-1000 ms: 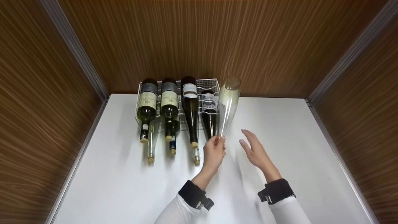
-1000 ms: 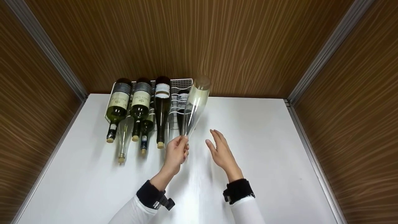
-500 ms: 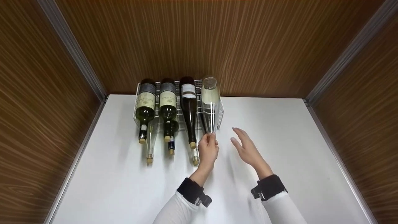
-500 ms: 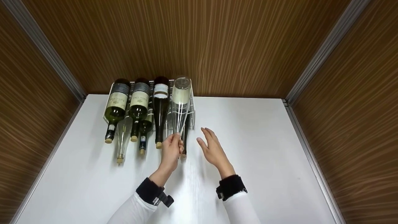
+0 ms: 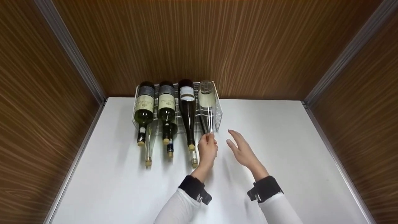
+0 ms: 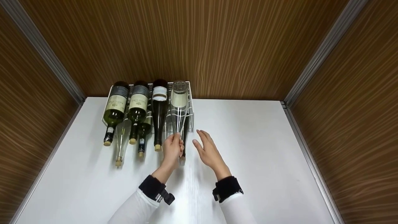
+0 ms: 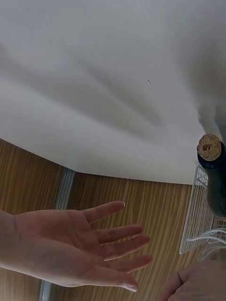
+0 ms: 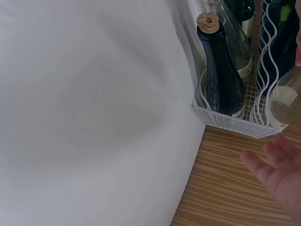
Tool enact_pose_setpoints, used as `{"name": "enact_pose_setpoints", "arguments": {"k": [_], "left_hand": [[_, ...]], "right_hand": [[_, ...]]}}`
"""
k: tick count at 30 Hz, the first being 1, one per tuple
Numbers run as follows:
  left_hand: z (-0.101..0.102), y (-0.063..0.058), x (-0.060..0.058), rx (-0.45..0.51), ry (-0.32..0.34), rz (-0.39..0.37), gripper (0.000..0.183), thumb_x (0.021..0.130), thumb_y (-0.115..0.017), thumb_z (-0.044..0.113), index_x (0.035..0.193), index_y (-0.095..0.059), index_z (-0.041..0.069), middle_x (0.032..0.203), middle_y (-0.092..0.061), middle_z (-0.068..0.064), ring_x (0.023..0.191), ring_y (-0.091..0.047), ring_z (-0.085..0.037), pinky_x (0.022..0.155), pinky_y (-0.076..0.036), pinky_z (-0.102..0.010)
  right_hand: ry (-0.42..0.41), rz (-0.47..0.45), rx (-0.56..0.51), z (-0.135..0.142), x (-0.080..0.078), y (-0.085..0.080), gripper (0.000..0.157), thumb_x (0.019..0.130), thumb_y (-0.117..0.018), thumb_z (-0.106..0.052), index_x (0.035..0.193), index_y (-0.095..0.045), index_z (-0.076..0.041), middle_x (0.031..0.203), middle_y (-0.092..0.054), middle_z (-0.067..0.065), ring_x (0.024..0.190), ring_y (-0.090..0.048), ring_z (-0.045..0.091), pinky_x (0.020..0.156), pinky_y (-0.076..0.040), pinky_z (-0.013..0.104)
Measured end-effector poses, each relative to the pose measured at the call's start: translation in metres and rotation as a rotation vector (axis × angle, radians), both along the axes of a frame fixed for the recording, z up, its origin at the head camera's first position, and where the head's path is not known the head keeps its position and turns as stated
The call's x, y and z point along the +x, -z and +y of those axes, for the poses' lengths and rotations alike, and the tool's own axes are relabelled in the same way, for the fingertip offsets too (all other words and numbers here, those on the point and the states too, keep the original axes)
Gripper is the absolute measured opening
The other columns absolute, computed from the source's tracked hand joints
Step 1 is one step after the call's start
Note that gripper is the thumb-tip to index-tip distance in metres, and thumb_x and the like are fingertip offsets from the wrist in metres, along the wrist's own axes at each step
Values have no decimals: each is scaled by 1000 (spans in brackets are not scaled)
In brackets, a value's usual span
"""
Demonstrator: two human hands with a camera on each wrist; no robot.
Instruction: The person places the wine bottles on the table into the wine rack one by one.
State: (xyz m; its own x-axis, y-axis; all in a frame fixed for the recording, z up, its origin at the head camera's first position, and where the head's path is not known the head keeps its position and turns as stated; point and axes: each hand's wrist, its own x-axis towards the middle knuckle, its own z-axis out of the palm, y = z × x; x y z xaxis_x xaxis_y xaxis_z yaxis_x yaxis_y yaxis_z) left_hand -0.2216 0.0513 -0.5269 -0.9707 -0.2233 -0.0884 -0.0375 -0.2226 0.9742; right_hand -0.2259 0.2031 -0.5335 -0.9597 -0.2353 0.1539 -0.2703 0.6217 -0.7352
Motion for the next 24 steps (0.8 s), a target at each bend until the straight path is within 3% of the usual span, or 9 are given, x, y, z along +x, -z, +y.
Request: {"name": "enact_pose_setpoints", "arguments": {"k": [13, 18, 24], "left_hand": [[6, 2, -17, 35, 26, -39, 19, 105, -44, 19, 97, -53, 4, 72, -50, -2, 46, -39, -6, 37, -30, -18], [5, 1, -23, 40, 70, -34, 18, 105, -42, 15, 104, -51, 0, 74, -47, 0, 49, -40, -7, 37, -32, -18], [4, 0, -28, 95, 161, 4, 13, 104, -36, 11, 106, -45, 1, 78, -45, -4, 54, -43, -8, 39, -35, -17]], "right_hand": [[23, -28, 8, -2, -1, 1, 54, 106, -43, -33, 150, -36, -3, 153, -33, 22, 142, -27, 38, 114, -22, 55], [23, -22, -1, -1, -2, 2, 51, 106, -44, -27, 150, -36, -2, 152, -34, 22, 141, -28, 39, 113, -22, 56], [15, -23, -3, 1, -3, 3, 55, 106, -43, -34, 149, -36, -1, 152, -33, 24, 141, -28, 40, 113, -23, 57]]}}
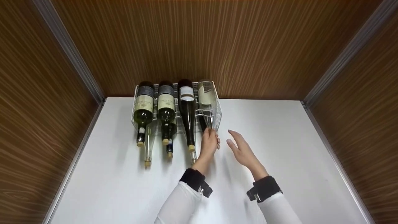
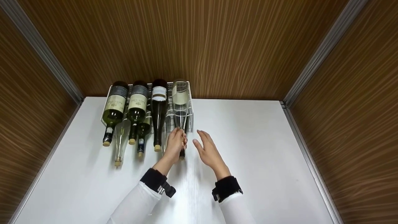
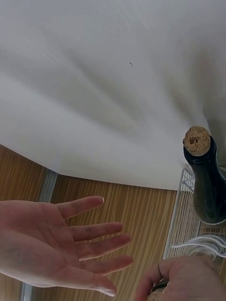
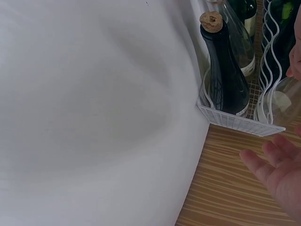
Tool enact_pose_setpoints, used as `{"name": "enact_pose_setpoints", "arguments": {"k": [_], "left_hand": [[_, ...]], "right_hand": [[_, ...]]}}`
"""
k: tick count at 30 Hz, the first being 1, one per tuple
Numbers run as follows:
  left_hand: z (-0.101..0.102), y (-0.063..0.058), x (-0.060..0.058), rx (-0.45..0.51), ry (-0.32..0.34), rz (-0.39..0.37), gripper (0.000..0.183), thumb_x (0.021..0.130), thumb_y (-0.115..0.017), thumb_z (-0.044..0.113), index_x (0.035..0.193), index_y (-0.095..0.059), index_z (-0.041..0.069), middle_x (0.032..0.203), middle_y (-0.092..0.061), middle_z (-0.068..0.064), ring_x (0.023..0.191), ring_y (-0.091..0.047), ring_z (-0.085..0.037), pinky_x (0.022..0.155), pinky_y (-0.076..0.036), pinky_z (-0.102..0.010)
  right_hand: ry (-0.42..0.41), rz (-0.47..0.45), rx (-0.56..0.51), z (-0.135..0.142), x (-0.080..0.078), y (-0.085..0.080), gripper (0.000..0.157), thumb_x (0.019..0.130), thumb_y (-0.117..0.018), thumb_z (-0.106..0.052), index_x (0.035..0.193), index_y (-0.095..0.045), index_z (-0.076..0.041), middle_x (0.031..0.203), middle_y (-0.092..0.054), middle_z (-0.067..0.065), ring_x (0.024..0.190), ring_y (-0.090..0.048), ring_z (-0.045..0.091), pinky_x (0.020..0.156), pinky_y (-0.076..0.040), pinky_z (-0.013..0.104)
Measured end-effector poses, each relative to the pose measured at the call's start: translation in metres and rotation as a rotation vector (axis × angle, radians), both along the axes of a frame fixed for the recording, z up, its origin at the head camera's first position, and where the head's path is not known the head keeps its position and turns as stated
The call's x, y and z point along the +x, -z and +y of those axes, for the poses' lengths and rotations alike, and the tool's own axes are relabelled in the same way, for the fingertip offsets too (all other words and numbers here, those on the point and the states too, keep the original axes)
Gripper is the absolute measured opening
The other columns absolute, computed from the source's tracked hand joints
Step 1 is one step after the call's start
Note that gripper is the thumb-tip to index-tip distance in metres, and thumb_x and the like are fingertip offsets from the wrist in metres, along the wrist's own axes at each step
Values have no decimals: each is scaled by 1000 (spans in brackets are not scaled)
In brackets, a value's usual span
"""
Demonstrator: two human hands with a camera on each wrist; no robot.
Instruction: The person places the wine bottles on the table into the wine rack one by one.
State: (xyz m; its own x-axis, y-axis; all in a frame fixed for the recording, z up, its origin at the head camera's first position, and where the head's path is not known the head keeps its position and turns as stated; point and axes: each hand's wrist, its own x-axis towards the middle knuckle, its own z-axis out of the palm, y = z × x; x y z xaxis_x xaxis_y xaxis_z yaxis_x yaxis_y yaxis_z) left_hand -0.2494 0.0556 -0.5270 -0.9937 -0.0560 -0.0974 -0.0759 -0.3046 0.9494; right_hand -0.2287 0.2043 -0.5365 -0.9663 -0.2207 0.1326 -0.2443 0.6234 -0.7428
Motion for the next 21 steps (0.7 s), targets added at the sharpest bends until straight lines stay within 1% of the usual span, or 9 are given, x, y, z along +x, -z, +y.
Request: {"name": "enact_pose_setpoints", "arguments": {"k": [2, 6, 9, 10, 12, 16, 18, 19, 21], "left_hand": [[0, 0, -1, 22, 25, 9, 16, 103, -34, 9, 111, -43, -1, 79, -43, -5, 55, -43, -9, 39, -35, -17], [0, 1, 0, 55, 53, 12, 37, 103, -31, 7, 138, -32, -5, 77, -41, -4, 58, -43, -11, 41, -36, -18], [-1, 2, 1, 46, 53, 5, 52, 104, -34, 7, 150, -16, -7, 79, -43, -4, 60, -45, -11, 44, -38, -18], [-1, 2, 1, 35, 47, -1, 54, 104, -37, 7, 151, -15, -6, 80, -44, -5, 61, -46, -11, 45, -39, -18], [-2, 2, 1, -10, 23, -9, 60, 103, -44, 8, 152, -13, -7, 83, -48, -5, 60, -47, -10, 45, -40, -17], [-4, 2, 1, -136, -32, -19, 65, 97, -58, 9, 151, -23, -3, 82, -53, -4, 54, -49, -9, 43, -41, -19], [-5, 1, 0, -201, -47, -23, 66, 95, -62, 10, 149, -27, 0, 81, -55, -6, 55, -51, -12, 45, -42, -22], [-5, 1, 0, -225, -47, -28, 66, 95, -62, 11, 149, -27, 0, 84, -56, -9, 59, -53, -14, 49, -45, -24], [-4, 0, -1, -261, -45, -41, 65, 95, -62, 14, 148, -28, 0, 98, -60, -16, 77, -60, -20, 63, -50, -29]], "right_hand": [[-2, 2, -5, 0, 0, -1, 57, 106, -42, -37, 149, -36, 0, 152, -34, 23, 141, -28, 40, 113, -23, 57], [-6, 6, -13, 0, 0, 0, 58, 106, -43, -38, 149, -37, 0, 152, -34, 23, 141, -28, 40, 112, -24, 56], [-8, 6, -7, 1, 0, 0, 57, 106, -42, -37, 149, -36, 0, 152, -34, 24, 141, -28, 40, 113, -24, 56], [-5, 1, -5, 0, 0, 0, 57, 106, -42, -38, 149, -36, -1, 152, -34, 23, 141, -28, 40, 113, -24, 56], [1, -11, -2, 0, 1, -1, 57, 106, -41, -38, 150, -36, -2, 153, -33, 22, 142, -28, 39, 112, -24, 56], [12, -31, 4, -1, 1, -2, 57, 106, -41, -38, 151, -35, -4, 153, -32, 21, 142, -27, 38, 112, -25, 56], [14, -33, 3, -1, 0, -2, 55, 106, -41, -36, 150, -35, -4, 153, -33, 21, 142, -27, 38, 111, -27, 56], [17, -34, 4, -2, 0, -3, 55, 106, -42, -36, 150, -35, -4, 153, -33, 21, 142, -28, 38, 111, -27, 56], [20, -36, 1, -3, -1, -4, 54, 106, -42, -34, 150, -36, -4, 153, -33, 21, 142, -28, 38, 111, -28, 56]]}}
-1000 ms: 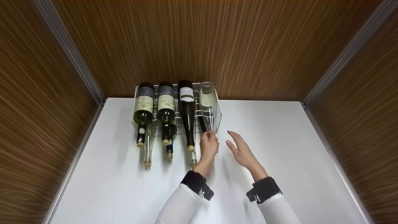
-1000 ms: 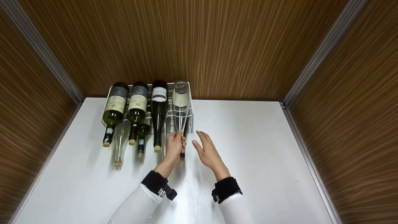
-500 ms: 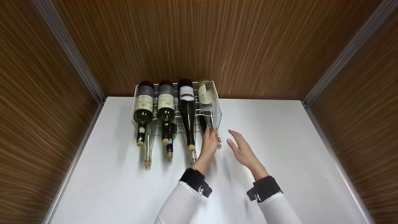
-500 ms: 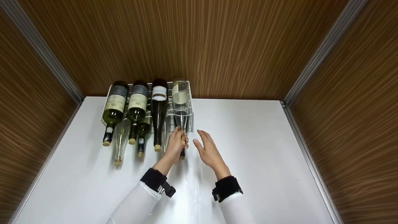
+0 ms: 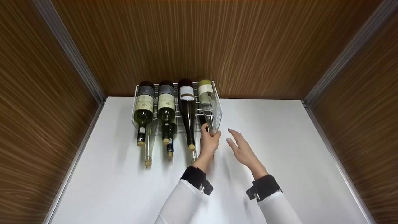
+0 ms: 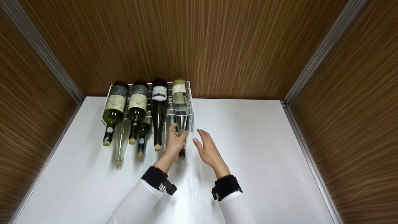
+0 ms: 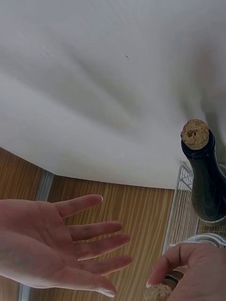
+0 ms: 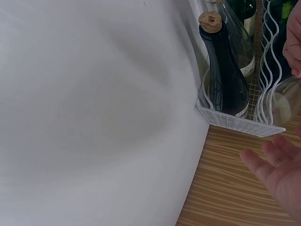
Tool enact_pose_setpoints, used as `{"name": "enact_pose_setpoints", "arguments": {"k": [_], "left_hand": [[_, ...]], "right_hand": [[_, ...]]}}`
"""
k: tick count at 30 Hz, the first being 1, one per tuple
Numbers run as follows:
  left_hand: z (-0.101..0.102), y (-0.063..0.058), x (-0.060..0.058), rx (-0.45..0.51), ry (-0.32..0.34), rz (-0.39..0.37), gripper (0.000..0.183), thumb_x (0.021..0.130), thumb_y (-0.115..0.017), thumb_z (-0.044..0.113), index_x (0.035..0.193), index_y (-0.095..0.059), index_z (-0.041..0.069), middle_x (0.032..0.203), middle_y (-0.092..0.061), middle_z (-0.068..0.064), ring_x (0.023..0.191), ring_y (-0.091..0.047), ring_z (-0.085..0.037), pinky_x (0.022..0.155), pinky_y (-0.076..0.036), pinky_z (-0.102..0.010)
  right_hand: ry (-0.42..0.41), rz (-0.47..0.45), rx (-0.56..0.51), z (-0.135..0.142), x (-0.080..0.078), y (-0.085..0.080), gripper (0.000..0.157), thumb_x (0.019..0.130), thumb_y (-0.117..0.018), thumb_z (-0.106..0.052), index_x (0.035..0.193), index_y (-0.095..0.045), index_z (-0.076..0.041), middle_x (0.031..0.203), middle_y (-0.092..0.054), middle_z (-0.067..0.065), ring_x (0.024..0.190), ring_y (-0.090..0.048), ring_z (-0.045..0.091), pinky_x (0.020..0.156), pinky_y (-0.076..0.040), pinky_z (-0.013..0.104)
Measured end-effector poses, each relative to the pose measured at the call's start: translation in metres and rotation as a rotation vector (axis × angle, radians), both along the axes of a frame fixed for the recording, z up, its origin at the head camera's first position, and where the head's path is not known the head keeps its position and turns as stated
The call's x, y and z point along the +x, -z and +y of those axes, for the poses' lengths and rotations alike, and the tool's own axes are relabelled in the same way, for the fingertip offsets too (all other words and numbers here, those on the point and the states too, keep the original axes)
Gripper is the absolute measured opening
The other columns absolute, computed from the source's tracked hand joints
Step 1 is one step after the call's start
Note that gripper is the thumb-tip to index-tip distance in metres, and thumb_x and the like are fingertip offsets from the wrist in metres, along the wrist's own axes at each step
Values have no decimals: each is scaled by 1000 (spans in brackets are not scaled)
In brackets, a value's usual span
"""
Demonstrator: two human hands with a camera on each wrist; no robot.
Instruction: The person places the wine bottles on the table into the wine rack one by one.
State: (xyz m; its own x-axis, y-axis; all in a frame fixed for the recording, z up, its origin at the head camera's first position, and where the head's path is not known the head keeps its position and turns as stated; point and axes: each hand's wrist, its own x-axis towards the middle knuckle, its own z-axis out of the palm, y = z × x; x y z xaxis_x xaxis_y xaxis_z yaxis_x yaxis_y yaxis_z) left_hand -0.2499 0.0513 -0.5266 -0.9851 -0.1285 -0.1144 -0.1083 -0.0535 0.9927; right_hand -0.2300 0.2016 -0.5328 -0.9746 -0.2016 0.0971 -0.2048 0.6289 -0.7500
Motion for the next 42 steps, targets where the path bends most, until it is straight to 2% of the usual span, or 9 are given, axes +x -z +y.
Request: {"name": "enact_pose_setpoints", "arguments": {"k": [3, 6, 9, 14, 18, 27, 33, 39, 42], "left_hand": [[1, -1, 0, 8, 19, -38, 62, 98, -56, 21, 149, -27, 0, 119, -57, -22, 99, -57, -22, 80, -49, -32], [1, -1, -1, 116, 44, -61, 55, 99, -46, 20, 148, -31, 2, 111, -61, -16, 79, -56, -12, 65, -45, -23], [0, 1, 0, 259, 81, -47, 44, 98, -40, 14, 140, -39, 3, 87, -59, -8, 54, -37, -6, 47, -29, -18], [-2, 5, 1, 333, 112, -16, 49, 101, -44, 11, 147, -30, 1, 82, -54, -2, 51, -38, -4, 45, -29, -17], [-2, 6, 1, 264, 89, -24, 65, 101, -54, 17, 153, -19, 2, 84, -54, -1, 58, -46, -7, 50, -37, -19], [0, 6, 0, 82, -2, 38, 71, 92, -70, 18, 149, -31, 2, 84, -54, -3, 66, -53, -12, 61, -52, -26], [3, 2, 2, -6, -41, 51, 72, 89, -73, 17, 147, -34, 2, 78, -52, 0, 60, -53, -11, 56, -51, -24], [3, -2, 3, -133, -16, 70, 73, 93, -70, 22, 149, -29, -1, 78, -52, -1, 63, -53, -14, 58, -47, -26], [4, -6, 7, -189, 26, 84, 75, 96, -65, 25, 151, -23, -3, 100, -60, -13, 87, -60, -23, 76, -50, -34]], "right_hand": [[-4, 3, -8, -2, -2, -1, 55, 106, -42, -35, 150, -36, -4, 153, -33, 21, 141, -29, 38, 110, -31, 55], [-14, 16, -18, -3, -3, -3, 55, 106, -42, -35, 150, -35, -3, 153, -33, 22, 141, -30, 38, 109, -33, 55], [-21, 26, -26, -3, -4, -4, 53, 107, -43, -31, 150, -35, -2, 152, -33, 23, 141, -30, 39, 108, -33, 56], [-28, 27, -29, -3, -5, -5, 52, 107, -43, -29, 150, -34, -1, 152, -33, 24, 140, -30, 40, 108, -33, 56], [-29, 23, -38, -3, -5, -6, 57, 106, -41, -36, 150, -34, -1, 152, -33, 23, 140, -30, 39, 108, -33, 55], [-36, 23, -37, -3, -5, -7, 60, 106, -39, -40, 150, -33, -1, 152, -32, 24, 140, -29, 40, 109, -32, 56], [-28, 24, -31, -3, -5, -8, 60, 106, -39, -42, 151, -34, -2, 152, -32, 23, 141, -29, 40, 109, -31, 56], [-19, 44, 0, 0, -5, -9, 56, 107, -41, -36, 150, -34, -1, 152, -33, 23, 141, -27, 41, 112, -24, 58], [-9, 53, 12, 2, -5, -11, 54, 107, -42, -32, 150, -34, -1, 152, -33, 23, 141, -27, 41, 113, -22, 58]]}}
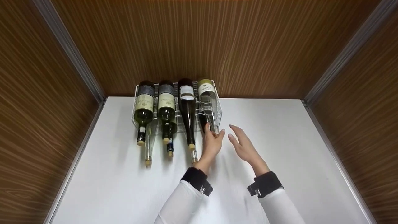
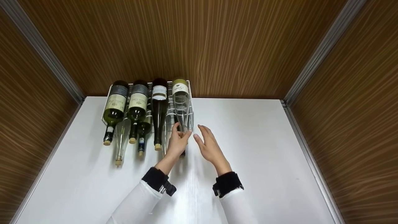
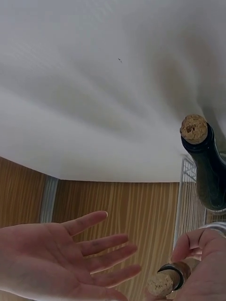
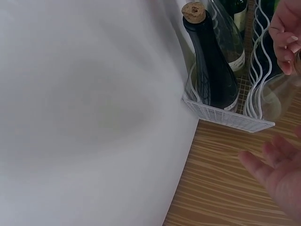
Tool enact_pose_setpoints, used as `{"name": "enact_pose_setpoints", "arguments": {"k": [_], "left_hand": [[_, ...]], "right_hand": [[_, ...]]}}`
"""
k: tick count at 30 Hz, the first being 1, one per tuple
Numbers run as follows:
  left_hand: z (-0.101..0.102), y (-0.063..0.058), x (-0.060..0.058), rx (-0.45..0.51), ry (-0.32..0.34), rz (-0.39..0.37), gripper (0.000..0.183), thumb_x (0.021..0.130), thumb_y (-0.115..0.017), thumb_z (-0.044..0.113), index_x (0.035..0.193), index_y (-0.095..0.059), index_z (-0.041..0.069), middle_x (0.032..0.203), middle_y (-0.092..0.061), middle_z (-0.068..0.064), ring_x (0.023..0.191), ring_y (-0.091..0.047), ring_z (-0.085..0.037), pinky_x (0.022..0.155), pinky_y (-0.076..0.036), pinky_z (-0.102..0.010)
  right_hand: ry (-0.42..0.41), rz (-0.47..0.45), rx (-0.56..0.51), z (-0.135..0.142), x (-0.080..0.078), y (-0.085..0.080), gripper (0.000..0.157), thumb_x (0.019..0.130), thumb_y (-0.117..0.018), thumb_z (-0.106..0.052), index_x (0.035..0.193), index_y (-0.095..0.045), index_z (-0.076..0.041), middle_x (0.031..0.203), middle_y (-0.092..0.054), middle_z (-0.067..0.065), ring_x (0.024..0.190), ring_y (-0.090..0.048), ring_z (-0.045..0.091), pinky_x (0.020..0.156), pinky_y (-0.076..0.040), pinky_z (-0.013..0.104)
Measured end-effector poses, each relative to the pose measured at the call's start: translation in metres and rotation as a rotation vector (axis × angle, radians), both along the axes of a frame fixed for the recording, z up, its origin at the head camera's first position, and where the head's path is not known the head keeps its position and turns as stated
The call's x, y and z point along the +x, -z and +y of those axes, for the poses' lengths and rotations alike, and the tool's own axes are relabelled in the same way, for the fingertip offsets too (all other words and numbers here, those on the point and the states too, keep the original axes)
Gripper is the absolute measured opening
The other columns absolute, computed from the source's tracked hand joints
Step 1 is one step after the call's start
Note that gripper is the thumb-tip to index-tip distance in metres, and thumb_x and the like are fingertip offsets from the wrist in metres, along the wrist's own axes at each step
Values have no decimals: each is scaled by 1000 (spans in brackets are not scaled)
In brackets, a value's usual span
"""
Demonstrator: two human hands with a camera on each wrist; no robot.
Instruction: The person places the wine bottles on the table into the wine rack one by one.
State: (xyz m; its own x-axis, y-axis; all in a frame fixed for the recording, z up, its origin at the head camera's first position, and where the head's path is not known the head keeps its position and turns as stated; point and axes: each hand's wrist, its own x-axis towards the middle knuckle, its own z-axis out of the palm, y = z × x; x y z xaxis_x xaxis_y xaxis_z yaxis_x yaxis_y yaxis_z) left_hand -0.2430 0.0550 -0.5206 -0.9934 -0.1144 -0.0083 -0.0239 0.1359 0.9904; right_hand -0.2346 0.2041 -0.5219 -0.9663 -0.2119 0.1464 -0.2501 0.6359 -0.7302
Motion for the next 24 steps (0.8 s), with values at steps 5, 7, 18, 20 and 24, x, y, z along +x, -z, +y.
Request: {"name": "enact_pose_setpoints", "arguments": {"k": [5, 7, 18, 20, 24], "left_hand": [[-1, -5, 7, -93, 55, 21, 80, 97, -62, 31, 153, -17, -3, 141, -40, -29, 128, -44, -37, 106, -37, -47], [-2, -7, 10, -132, 71, 20, 80, 97, -61, 34, 154, -17, -1, 141, -38, -29, 129, -43, -38, 106, -37, -49], [-10, -21, 25, -329, 193, 58, 82, 99, -56, 44, 156, -16, 1, 150, -29, -26, 134, -39, -38, 107, -37, -47], [-12, -25, 27, -356, 218, 61, 83, 99, -55, 46, 156, -15, 2, 152, -27, -26, 134, -39, -39, 107, -37, -48], [-18, -35, 33, -393, 270, 61, 85, 99, -51, 52, 157, -13, 3, 156, -19, -26, 136, -36, -40, 108, -36, -48]], "right_hand": [[10, -1, 15, 3, 1, -2, 55, 107, -41, -32, 151, -33, -2, 153, -31, 23, 142, -26, 40, 113, -21, 57], [12, -8, 21, 4, 2, -3, 56, 106, -40, -35, 152, -32, -3, 154, -30, 22, 142, -25, 39, 114, -21, 57], [10, -20, 30, 10, 4, -4, 57, 106, -39, -37, 152, -32, -4, 155, -28, 22, 143, -23, 39, 113, -21, 58], [4, -13, 35, 11, 4, -5, 57, 106, -39, -37, 152, -32, -3, 155, -28, 23, 143, -24, 40, 113, -21, 58], [1, -6, 48, 14, 5, -7, 57, 107, -39, -37, 152, -31, -3, 155, -28, 23, 143, -24, 39, 113, -22, 58]]}}
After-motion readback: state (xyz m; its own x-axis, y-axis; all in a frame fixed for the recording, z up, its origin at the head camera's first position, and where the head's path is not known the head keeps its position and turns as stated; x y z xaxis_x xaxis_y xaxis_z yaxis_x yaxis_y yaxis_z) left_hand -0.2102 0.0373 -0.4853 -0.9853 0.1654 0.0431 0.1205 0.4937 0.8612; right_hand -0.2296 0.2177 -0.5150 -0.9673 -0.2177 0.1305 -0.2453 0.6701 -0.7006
